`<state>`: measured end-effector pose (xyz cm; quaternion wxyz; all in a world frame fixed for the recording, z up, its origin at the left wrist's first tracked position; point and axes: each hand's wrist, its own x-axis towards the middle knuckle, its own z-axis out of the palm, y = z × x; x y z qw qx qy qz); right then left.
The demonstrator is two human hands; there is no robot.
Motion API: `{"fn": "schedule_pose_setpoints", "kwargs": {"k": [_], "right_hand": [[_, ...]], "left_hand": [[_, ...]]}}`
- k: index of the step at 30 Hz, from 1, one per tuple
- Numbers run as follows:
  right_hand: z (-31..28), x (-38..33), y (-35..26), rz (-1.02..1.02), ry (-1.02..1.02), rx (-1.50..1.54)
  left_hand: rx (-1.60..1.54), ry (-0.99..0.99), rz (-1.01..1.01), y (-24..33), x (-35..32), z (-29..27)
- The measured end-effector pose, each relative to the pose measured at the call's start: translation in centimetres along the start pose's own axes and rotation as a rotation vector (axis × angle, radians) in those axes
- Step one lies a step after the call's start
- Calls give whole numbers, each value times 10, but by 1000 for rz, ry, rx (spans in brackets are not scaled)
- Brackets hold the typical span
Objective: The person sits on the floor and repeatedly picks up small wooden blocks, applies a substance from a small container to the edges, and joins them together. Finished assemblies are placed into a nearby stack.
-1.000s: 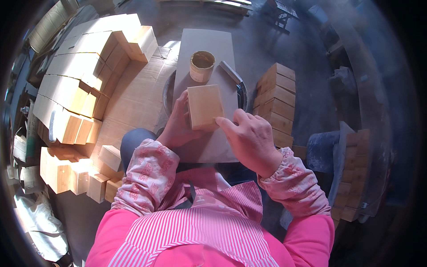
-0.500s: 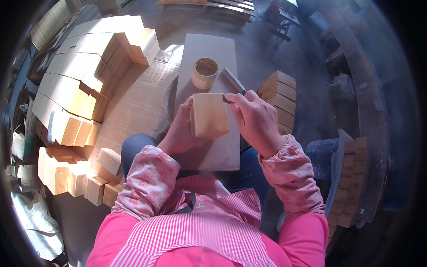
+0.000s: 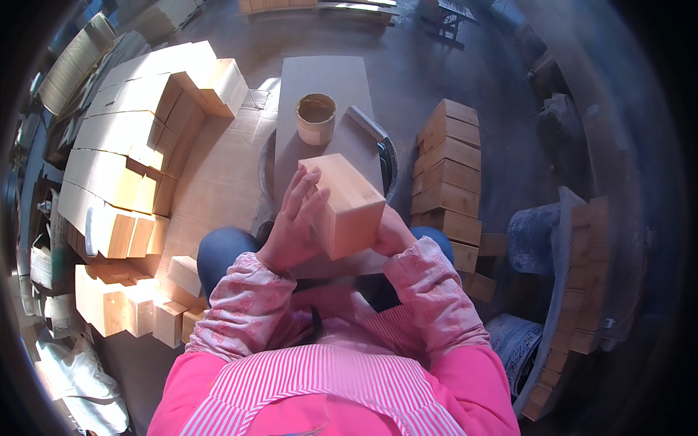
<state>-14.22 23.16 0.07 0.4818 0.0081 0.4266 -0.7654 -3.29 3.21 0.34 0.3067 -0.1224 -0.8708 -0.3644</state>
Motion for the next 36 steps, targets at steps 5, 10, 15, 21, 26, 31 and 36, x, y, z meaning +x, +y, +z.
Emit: {"fn": "schedule_pose_setpoints", "kwargs": {"k": [5, 10, 15, 21, 26, 31, 36], "right_hand": [[-6, 10, 6, -85, -11, 56], [-14, 14, 11, -165, -39, 140], [-17, 14, 13, -208, -89, 175], [-25, 25, 30, -267, -74, 173], [-12, 29, 18, -474, 141, -312], [12, -20, -54, -325, -221, 22], [22, 25, -84, -524, 183, -430]], "left_hand": [[-37, -41, 32, -2, -8, 2], [-54, -55, 75, -5, -9, 3], [-369, 73, -214, -1, -11, 4], [-611, 175, -530, 19, 4, 10], [-1094, 172, -822, 42, 8, 5], [-813, -8, -898, 25, -7, 4], [-834, -81, -754, 19, -23, 19]]}}
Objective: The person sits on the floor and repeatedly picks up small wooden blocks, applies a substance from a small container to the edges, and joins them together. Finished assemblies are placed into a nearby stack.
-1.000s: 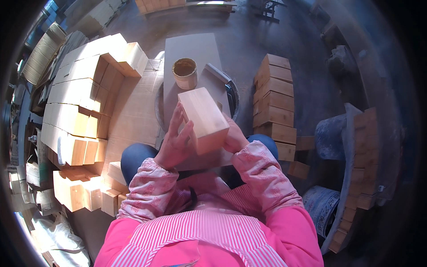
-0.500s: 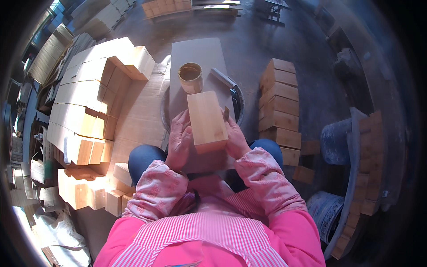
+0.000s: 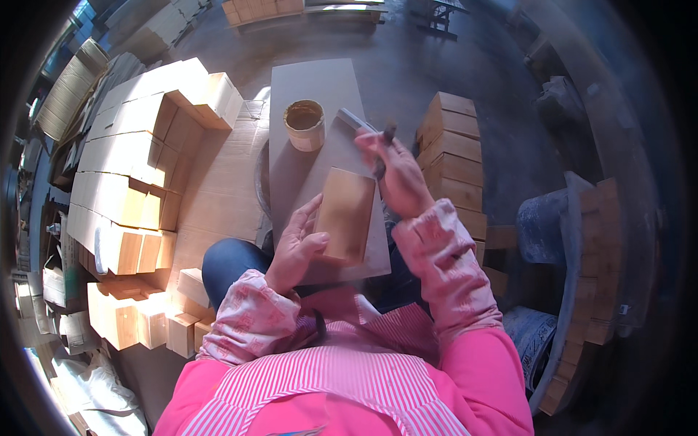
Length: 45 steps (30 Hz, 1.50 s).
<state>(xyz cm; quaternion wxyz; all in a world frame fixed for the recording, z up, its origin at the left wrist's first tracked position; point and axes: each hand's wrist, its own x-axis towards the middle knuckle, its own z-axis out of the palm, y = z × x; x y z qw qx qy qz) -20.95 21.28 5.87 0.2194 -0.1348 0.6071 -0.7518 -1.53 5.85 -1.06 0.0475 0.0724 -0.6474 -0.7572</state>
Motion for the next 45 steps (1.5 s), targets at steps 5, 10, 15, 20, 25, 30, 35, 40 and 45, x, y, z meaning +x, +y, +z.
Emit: {"fn": "schedule_pose_setpoints", "kwargs": {"k": [5, 10, 15, 20, 25, 30, 35, 40, 45], "right_hand": [[-32, -4, 21, 205, 277, 160], [-35, -50, 35, 349, 282, 103], [-26, -64, 50, 411, 194, 41], [-26, -68, 66, 410, 162, -85], [-22, -66, 71, 468, 144, -131], [-13, -56, 68, 294, 83, -72], [1, -50, 70, -68, 43, 59], [8, -58, 71, -211, 33, 38], [7, -63, 72, -240, -5, 40]], "left_hand": [[-72, 17, -123, 14, 0, -1], [-362, 28, -180, 43, -1, 7], [-335, 42, -217, 55, 0, 9], [-326, 42, -211, 50, 0, 8], [-386, 26, -242, 47, 0, 6], [-194, -55, -88, 34, 4, -3], [18, -131, 246, 22, 10, -14], [435, -186, 453, 20, 13, -24], [457, -173, 549, 17, 10, -20]]}}
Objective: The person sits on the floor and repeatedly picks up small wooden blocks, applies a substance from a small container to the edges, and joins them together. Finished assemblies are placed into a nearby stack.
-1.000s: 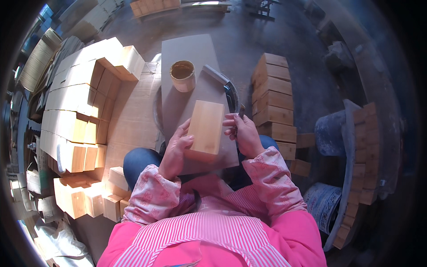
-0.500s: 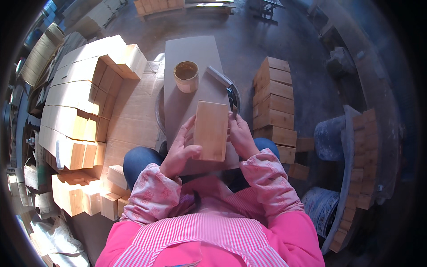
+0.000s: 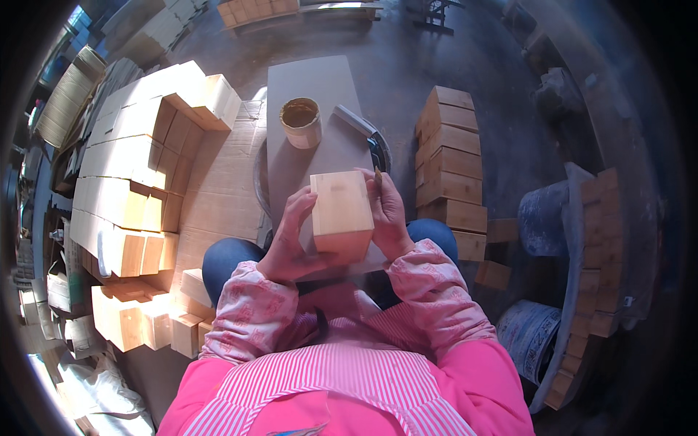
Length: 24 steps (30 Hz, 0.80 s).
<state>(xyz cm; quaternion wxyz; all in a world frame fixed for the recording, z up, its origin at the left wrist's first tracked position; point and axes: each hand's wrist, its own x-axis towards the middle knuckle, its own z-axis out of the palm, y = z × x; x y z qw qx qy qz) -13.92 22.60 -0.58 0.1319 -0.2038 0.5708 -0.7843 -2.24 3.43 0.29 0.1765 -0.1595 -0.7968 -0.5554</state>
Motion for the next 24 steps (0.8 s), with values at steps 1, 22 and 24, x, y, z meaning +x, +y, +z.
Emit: {"fn": "schedule_pose_setpoints", "kwargs": {"k": [1, 22, 24], "right_hand": [[0, 0, 1, -7, 3, -25], [2, -4, -16, 362, -50, 31], [-1, -4, -11, 386, -43, 50]], "left_hand": [[-5, 2, -1, -1, 0, 1], [-1364, 360, -842, -25, -7, 7], [-1316, 371, -846, -21, -5, 9]]}}
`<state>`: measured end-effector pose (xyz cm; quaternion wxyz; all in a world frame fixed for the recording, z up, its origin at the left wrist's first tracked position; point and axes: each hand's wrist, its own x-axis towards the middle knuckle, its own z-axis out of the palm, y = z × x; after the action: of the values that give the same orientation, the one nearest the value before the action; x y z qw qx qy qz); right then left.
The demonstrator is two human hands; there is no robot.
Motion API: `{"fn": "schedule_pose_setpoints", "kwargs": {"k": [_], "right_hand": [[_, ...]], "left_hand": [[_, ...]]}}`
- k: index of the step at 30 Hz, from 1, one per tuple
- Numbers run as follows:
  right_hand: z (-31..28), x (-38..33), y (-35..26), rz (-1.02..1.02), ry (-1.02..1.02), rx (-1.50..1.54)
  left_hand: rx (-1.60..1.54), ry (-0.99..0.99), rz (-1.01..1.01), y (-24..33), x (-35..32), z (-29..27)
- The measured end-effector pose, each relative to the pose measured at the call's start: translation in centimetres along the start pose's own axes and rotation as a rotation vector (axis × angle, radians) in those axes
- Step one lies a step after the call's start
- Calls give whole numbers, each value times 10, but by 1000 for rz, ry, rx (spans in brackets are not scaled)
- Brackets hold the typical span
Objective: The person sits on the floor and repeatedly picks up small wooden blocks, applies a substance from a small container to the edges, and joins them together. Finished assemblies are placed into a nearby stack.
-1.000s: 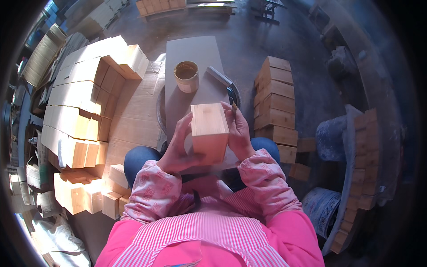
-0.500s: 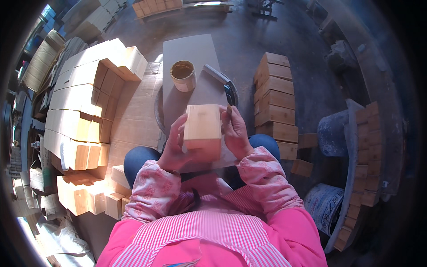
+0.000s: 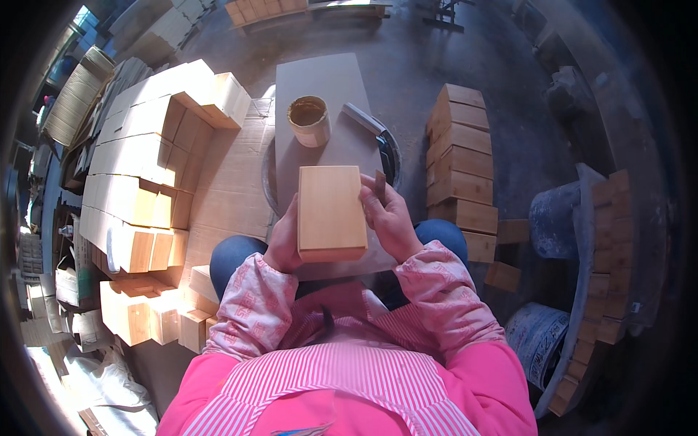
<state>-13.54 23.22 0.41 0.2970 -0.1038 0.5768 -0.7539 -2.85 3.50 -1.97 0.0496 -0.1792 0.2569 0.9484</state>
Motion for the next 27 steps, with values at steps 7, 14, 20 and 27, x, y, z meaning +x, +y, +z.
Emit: {"fn": "schedule_pose_setpoints", "kwargs": {"k": [7, 14, 20, 27], "right_hand": [[-6, 4, 0, 329, 61, 115], [-17, -5, -33, 253, -113, 222], [-126, 21, -123, -132, 51, -112], [-249, 155, -180, -555, 318, -1558]], "left_hand": [[-35, -6, -8, 3, -6, 8], [293, -33, 192, -8, 5, 14], [483, 24, 198, 2, -9, 19], [603, 130, 174, 25, -27, 48]]}}
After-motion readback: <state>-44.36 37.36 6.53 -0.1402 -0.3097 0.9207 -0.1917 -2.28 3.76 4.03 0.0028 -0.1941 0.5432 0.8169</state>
